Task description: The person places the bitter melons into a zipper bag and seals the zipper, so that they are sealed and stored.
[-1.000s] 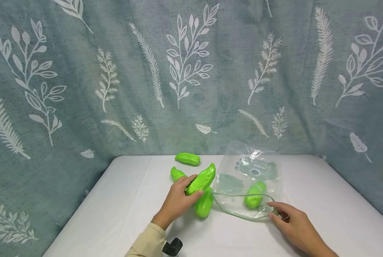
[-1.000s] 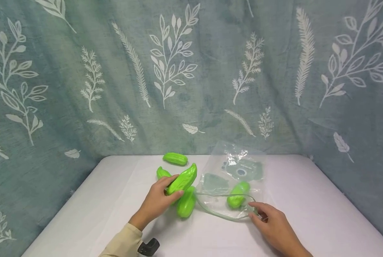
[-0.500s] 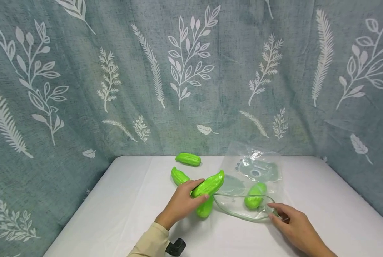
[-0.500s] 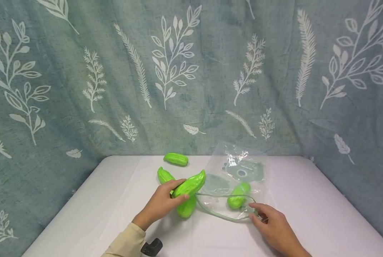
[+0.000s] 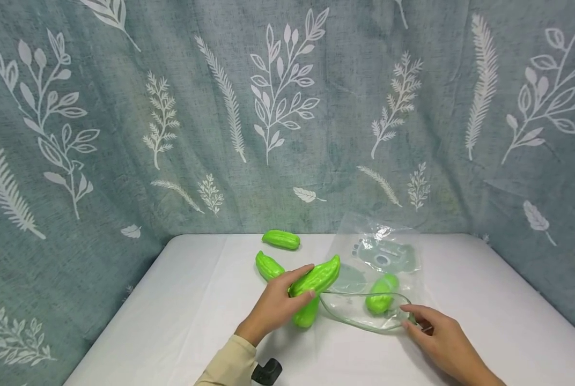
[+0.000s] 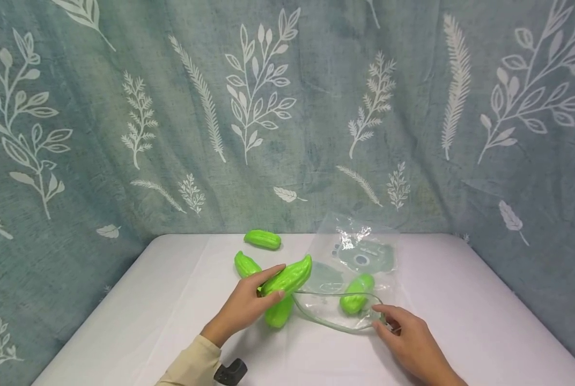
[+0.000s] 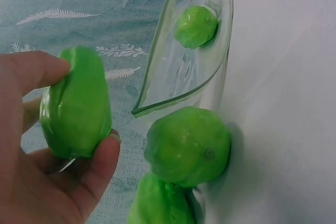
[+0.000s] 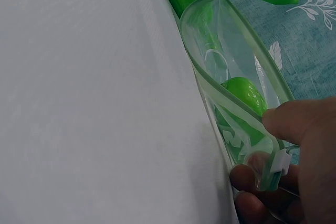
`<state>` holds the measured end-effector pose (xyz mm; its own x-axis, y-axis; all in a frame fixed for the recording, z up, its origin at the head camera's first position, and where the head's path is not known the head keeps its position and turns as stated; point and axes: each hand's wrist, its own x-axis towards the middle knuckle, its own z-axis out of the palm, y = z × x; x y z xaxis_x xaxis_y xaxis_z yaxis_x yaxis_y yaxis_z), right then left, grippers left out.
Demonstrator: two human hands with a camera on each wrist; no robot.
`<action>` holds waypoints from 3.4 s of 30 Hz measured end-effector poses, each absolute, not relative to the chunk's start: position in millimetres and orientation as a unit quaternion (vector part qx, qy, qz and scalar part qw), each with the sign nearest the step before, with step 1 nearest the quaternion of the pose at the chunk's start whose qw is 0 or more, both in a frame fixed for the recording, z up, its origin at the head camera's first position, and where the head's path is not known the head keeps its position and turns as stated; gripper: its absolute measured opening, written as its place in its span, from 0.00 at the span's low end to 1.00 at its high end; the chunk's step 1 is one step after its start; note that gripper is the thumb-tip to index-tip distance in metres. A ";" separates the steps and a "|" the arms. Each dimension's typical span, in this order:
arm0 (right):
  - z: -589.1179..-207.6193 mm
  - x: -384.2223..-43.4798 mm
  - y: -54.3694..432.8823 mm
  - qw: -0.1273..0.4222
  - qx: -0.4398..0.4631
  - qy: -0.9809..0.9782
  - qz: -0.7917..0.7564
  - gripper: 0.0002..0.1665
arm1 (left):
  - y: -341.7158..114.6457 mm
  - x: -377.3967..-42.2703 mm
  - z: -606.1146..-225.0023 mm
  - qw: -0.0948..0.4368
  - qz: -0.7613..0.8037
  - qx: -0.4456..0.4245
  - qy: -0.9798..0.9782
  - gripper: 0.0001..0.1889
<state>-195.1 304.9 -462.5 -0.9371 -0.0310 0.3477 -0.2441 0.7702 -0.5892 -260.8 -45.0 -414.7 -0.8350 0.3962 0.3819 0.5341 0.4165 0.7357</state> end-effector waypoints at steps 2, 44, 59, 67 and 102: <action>-462.0 -195.0 304.4 0.159 0.071 -0.928 0.330 0.21 | -43.8 -260.3 -414.5 0.078 -0.457 -0.273 -0.843 0.28; -463.4 -195.4 306.7 0.171 0.083 -0.925 0.331 0.20 | -24.5 -250.3 -425.9 0.053 -0.452 -0.320 -0.831 0.37; -466.3 -197.9 307.5 0.173 0.091 -0.924 0.330 0.19 | -22.0 -244.3 -424.5 0.043 -0.424 -0.335 -0.840 0.35; -465.1 -197.4 306.7 0.172 0.088 -0.924 0.329 0.20 | -19.9 -240.6 -425.3 0.030 -0.422 -0.335 -0.842 0.34; -465.3 -195.4 306.8 0.112 0.043 -0.934 0.338 0.22 | -23.2 -234.2 -435.2 0.014 -0.414 -0.407 -0.814 0.31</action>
